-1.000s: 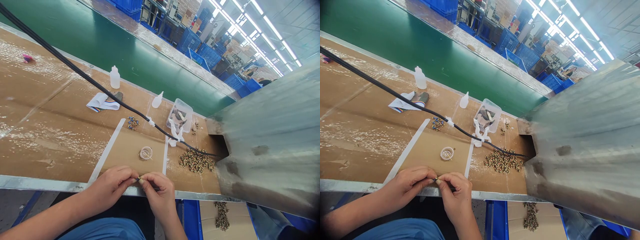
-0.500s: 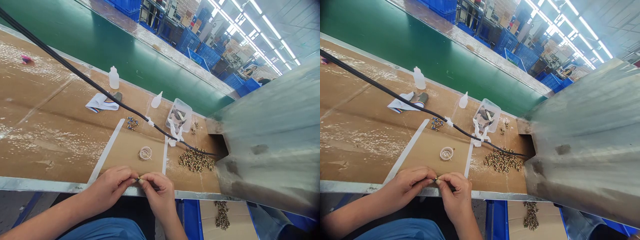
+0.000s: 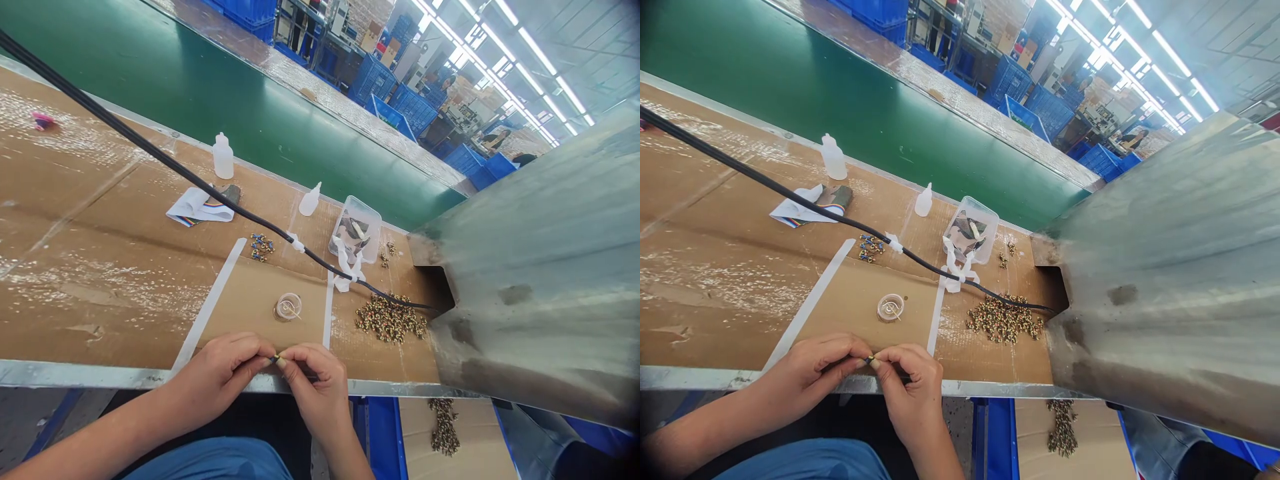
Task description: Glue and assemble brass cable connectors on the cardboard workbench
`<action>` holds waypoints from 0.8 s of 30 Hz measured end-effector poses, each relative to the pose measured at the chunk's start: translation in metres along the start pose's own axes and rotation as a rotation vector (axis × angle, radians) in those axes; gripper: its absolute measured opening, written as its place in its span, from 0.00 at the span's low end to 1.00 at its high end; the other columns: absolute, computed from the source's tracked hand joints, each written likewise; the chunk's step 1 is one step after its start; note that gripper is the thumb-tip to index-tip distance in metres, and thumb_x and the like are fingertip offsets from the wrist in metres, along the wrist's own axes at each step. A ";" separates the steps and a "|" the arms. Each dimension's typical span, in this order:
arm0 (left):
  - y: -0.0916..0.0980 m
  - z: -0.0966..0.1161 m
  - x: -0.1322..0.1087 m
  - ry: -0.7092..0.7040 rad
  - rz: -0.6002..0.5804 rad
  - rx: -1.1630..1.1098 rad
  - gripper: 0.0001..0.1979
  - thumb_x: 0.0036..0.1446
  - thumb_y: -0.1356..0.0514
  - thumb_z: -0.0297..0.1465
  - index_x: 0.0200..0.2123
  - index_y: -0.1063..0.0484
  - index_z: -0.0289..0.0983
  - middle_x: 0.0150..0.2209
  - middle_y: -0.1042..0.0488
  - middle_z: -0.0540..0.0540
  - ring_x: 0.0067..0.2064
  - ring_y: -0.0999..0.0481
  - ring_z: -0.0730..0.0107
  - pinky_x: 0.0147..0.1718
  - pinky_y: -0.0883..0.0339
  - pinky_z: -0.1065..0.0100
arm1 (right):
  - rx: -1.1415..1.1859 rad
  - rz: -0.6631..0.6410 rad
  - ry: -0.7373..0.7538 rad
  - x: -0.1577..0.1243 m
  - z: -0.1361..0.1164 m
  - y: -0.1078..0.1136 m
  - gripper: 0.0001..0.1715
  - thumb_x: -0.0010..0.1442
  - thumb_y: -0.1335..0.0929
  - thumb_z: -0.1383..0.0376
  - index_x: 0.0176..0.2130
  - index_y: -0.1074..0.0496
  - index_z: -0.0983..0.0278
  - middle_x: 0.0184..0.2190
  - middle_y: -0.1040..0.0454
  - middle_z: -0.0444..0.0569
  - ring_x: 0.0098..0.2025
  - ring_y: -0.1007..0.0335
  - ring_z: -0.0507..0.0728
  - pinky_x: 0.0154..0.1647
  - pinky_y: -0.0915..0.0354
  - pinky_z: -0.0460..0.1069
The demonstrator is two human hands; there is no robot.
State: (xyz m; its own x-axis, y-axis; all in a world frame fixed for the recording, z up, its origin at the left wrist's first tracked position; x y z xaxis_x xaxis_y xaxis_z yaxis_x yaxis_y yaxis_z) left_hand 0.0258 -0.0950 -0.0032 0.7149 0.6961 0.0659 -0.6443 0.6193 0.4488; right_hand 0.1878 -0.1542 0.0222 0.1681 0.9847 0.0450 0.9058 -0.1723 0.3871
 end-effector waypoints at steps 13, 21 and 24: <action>0.008 0.002 0.000 -0.089 0.165 -0.118 0.10 0.59 0.40 0.26 0.39 0.22 0.46 0.36 0.20 0.58 0.38 0.20 0.79 0.40 0.31 0.84 | 0.101 0.088 0.152 -0.012 -0.005 -0.005 0.11 0.56 0.29 0.75 0.36 0.22 0.59 0.34 0.21 0.44 0.37 0.24 0.51 0.41 0.30 0.44; 0.011 0.002 0.000 -0.028 0.158 -0.165 0.09 0.58 0.39 0.28 0.39 0.22 0.46 0.36 0.19 0.56 0.36 0.20 0.76 0.38 0.28 0.81 | 0.071 0.110 0.157 -0.013 -0.007 -0.006 0.11 0.56 0.29 0.74 0.38 0.23 0.59 0.33 0.21 0.43 0.35 0.25 0.51 0.38 0.30 0.43; 0.010 0.003 0.000 0.024 0.127 -0.145 0.07 0.61 0.42 0.30 0.39 0.23 0.43 0.35 0.20 0.53 0.36 0.21 0.72 0.36 0.28 0.77 | 0.101 0.113 0.090 -0.014 -0.002 -0.008 0.14 0.55 0.29 0.73 0.41 0.24 0.60 0.33 0.21 0.44 0.34 0.25 0.51 0.35 0.30 0.43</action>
State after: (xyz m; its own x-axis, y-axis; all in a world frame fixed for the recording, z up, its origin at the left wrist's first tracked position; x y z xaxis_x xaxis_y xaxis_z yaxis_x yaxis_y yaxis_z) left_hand 0.0203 -0.0900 0.0043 0.6201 0.7791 0.0921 -0.7623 0.5708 0.3050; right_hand 0.1779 -0.1665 0.0201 0.2401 0.9563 0.1667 0.9183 -0.2795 0.2805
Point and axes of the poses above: each hand's wrist, its own x-axis towards the middle knuckle, its own y-axis out of the back of the hand, z = x × y, the point moved 3 cm from there along x, towards the middle knuckle
